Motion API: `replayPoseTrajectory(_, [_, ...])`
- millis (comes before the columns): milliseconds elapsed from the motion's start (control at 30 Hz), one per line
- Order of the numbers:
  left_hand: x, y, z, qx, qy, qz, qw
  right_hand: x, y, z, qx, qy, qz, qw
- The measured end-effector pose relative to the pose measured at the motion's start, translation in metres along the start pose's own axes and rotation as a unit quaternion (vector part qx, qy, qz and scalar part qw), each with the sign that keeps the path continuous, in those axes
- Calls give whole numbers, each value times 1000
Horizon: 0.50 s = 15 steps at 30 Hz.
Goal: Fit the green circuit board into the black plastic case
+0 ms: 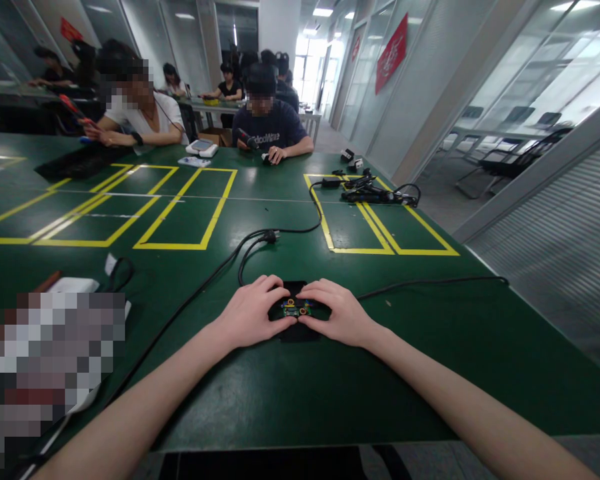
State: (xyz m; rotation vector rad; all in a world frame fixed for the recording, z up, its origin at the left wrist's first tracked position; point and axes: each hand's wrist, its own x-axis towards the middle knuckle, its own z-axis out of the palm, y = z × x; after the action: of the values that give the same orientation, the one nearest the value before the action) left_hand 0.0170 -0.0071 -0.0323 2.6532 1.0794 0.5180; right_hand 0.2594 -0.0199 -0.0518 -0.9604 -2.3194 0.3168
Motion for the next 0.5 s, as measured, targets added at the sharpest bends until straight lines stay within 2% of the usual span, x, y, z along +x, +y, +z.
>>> replayPoseTrajectory(267, [0, -15, -3, -69, 30, 9, 997, 0, 3, 3, -36, 26, 29, 999])
replayPoseTrajectory(400, [1, -20, -3, -77, 30, 3, 997, -1, 8, -11, -30, 33, 49, 998])
replayPoseTrajectory(500, [3, -20, -4, -109, 32, 5, 994, -1, 17, -23, -40, -5, 22, 999])
